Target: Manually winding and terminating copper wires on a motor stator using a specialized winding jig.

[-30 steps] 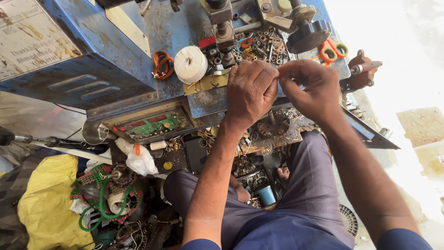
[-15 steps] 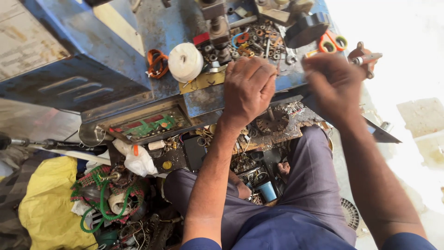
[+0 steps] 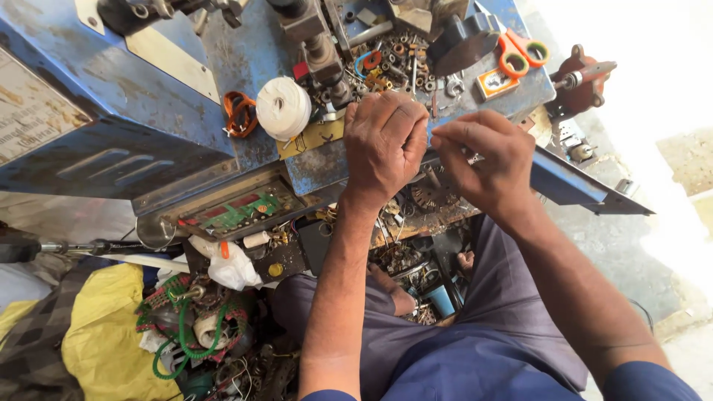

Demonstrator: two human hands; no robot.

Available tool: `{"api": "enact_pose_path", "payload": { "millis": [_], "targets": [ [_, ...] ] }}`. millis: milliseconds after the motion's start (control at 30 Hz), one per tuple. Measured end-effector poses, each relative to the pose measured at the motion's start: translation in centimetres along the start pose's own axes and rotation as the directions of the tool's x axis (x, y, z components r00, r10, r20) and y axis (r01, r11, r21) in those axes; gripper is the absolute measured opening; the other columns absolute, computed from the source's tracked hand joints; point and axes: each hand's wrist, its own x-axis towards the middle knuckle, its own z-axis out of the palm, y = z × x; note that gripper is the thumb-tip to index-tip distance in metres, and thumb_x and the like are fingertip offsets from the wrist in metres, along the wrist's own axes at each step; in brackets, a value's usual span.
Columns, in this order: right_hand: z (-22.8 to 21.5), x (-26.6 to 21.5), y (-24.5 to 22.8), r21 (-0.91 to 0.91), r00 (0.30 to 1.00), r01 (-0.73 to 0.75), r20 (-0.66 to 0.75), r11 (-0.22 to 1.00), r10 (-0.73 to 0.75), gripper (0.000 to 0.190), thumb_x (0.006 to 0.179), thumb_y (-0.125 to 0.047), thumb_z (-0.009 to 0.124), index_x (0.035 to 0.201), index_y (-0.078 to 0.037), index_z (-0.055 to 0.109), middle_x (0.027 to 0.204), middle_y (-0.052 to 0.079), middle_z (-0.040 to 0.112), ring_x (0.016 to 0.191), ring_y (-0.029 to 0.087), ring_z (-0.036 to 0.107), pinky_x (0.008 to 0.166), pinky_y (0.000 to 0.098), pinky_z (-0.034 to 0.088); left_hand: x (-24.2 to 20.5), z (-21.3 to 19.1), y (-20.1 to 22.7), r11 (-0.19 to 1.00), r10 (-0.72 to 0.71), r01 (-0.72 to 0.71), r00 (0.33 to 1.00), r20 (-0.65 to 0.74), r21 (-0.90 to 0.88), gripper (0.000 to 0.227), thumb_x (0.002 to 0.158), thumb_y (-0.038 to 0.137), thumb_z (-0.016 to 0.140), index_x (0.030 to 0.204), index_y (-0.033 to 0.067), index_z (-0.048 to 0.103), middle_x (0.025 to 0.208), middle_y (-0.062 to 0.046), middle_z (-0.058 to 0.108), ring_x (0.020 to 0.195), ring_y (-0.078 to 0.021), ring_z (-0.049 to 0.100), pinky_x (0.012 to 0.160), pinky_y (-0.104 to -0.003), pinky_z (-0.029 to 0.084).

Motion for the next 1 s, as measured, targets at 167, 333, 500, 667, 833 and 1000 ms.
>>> {"api": "enact_pose_path", "payload": {
  "millis": [167,333,500,667,833,1000],
  "targets": [
    [-0.9,2.6,0.8,-0.132,0.994,0.11,0.035,0.985,-0.106,0.005,0.1,-0.003,0.078,0.104,-0.006,0.077,0.097,0.01,0.071,0.074,0.017,0.069,0.064,0.0284,0.052,0.0,0.1,0.0,1.0,0.006,-0.006,1.0,-0.026,-0.012,0.011,0.092,0.012,0.073,0.098,0.0135,0.063,0.097,-0.001,0.062,0.09,-0.0222,0.059,0.085,-0.04,0.042],
    [-2.0,4.8,3.0,-0.168,0.983,0.002,0.18,0.986,0.029,0.007,0.097,-0.008,0.083,0.098,-0.005,0.076,0.089,0.009,0.068,0.076,0.019,0.068,0.067,0.0317,0.051,-0.3,0.1,-0.2,1.0,0.002,-0.003,0.999,-0.035,-0.017,0.012,0.091,0.011,0.073,0.097,0.014,0.064,0.094,0.0,0.061,0.087,-0.0214,0.058,0.083,-0.041,0.041],
    [-2.3,3.8,1.9,-0.243,0.989,0.043,0.15,0.969,-0.006,0.023,0.097,-0.011,0.08,0.118,-0.005,0.072,0.099,0.011,0.067,0.078,0.021,0.07,0.069,0.0316,0.053,-0.1,-0.1,-0.2,1.0,0.019,-0.02,0.998,-0.059,-0.02,0.013,0.09,0.01,0.073,0.098,0.0138,0.063,0.096,0.0,0.063,0.088,-0.0219,0.059,0.083,-0.041,0.042],
    [-1.1,3.4,1.8,-0.321,0.913,0.384,0.268,0.866,-0.306,0.019,0.096,-0.012,0.079,0.112,-0.006,0.071,0.104,0.009,0.07,0.083,0.024,0.07,0.07,0.0344,0.054,-0.2,-0.2,-0.2,1.0,0.015,-0.015,0.999,-0.051,-0.009,0.014,0.091,0.01,0.074,0.1,0.0129,0.064,0.096,-0.001,0.062,0.089,-0.0226,0.06,0.082,-0.041,0.041],
    [-1.4,4.2,1.8,-0.377,0.844,0.517,0.37,0.768,-0.387,0.019,0.088,-0.006,0.073,0.107,-0.005,0.072,0.098,0.008,0.07,0.077,0.026,0.067,0.065,0.0374,0.051,-0.1,-0.5,-0.1,1.0,0.02,-0.021,0.997,-0.076,-0.022,0.015,0.09,0.01,0.074,0.101,0.0123,0.064,0.097,-0.001,0.063,0.09,-0.0228,0.061,0.082,-0.041,0.042],
    [-1.0,5.3,1.4,-0.032,0.749,-0.503,0.482,0.863,0.455,0.018,0.1,-0.018,0.062,0.094,-0.004,0.071,0.066,0.006,0.058,0.06,0.015,0.058,0.052,0.0311,0.045,-0.3,-0.3,-0.2,0.999,0.022,-0.025,0.997,-0.08,-0.034,0.014,0.089,0.009,0.074,0.099,0.0119,0.064,0.094,-0.001,0.062,0.086,-0.0224,0.059,0.08,-0.041,0.042]
  ]
}}
